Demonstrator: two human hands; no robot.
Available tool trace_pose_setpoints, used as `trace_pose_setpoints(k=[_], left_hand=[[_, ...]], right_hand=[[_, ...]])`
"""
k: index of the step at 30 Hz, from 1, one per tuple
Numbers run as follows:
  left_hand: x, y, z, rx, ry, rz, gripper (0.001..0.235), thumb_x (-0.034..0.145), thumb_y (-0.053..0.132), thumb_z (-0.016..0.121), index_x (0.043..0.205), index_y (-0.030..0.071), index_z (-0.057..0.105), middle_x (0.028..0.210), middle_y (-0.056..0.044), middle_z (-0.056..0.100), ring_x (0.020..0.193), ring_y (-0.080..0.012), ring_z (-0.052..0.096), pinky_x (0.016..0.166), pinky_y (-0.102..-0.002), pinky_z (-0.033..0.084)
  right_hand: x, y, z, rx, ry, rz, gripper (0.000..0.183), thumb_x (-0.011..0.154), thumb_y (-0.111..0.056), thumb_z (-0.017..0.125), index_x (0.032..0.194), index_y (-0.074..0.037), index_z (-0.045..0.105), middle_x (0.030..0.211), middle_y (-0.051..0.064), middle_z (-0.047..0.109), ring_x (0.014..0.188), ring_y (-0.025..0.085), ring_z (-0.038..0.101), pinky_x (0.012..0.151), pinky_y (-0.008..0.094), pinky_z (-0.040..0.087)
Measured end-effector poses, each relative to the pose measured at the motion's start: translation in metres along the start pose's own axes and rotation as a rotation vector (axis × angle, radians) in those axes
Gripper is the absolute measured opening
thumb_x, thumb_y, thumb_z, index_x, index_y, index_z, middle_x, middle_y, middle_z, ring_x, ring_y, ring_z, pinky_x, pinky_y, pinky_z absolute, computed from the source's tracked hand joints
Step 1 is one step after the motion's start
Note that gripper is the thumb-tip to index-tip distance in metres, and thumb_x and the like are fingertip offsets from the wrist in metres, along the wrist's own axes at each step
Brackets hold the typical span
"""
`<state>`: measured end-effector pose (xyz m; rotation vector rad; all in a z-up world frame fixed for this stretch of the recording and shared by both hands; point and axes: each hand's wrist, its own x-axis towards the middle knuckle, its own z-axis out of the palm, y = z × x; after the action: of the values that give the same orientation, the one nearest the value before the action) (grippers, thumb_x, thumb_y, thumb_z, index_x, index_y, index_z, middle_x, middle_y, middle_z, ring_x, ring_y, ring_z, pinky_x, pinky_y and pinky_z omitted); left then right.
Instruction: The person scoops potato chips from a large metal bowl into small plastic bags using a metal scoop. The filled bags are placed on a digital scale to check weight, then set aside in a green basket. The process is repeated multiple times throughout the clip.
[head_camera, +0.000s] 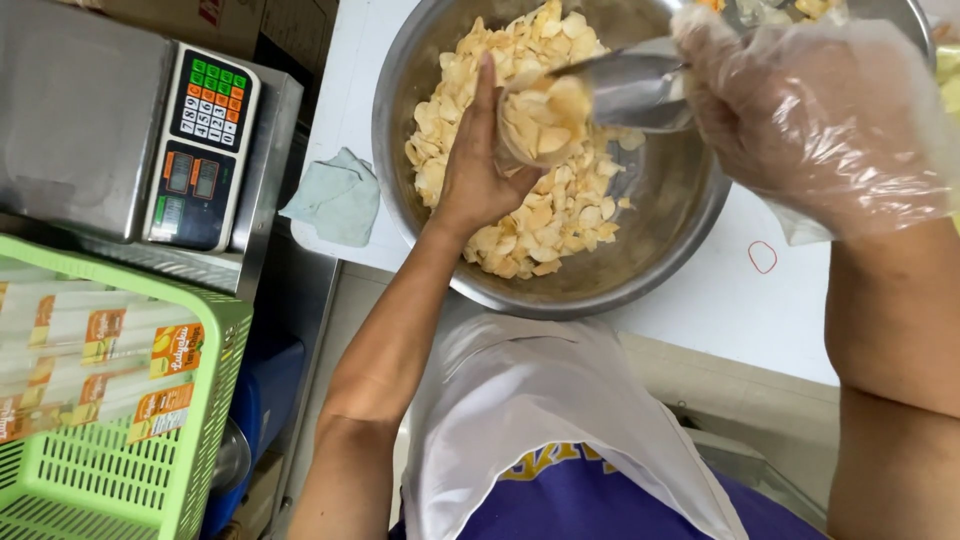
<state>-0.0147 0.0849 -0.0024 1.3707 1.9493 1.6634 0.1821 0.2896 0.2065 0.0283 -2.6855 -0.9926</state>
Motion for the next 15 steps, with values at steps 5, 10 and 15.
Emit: trace_pose_setpoints(k=[5,10,15], left_hand=[[0.005,0.001,0.0,-0.024,0.006,0.069,0.113,0.099,0.037,0.084,0.167,0.035,-0.006,0.149,-0.017,0.055,0.134,-0.034,0.061,0.101,-0.053,0.063],[-0.008,0.0,-0.007,0.021,-0.016,0.075,0.116,0.1,0.036,0.087,0.17,0.025,-0.006,0.177,-0.01,0.018,0.151,-0.0335,0.052,0.121,-0.057,0.054],[-0.012,0.026,-0.012,-0.066,-0.029,0.078,0.121,0.094,0.025,0.092,0.168,0.029,-0.004,0.162,-0.016,0.042,0.145,-0.0321,0.058,0.115,-0.054,0.058]], right_hand=[[-0.017,0.003,0.011,-0.044,-0.019,0.099,0.021,0.143,-0.03,0.075,0.137,-0.031,0.055,0.09,-0.014,0.052,0.078,0.002,0.058,0.069,0.02,0.051],[-0.044,0.006,0.029,0.365,-0.068,0.193,0.007,0.126,-0.021,0.069,0.131,-0.015,0.072,0.086,0.001,0.054,0.076,0.022,0.057,0.07,0.037,0.047],[-0.025,-0.031,0.061,1.274,-0.397,0.928,0.049,0.125,-0.015,0.074,0.088,-0.01,0.041,0.087,0.002,0.042,0.081,0.017,0.044,0.064,0.034,0.035]])
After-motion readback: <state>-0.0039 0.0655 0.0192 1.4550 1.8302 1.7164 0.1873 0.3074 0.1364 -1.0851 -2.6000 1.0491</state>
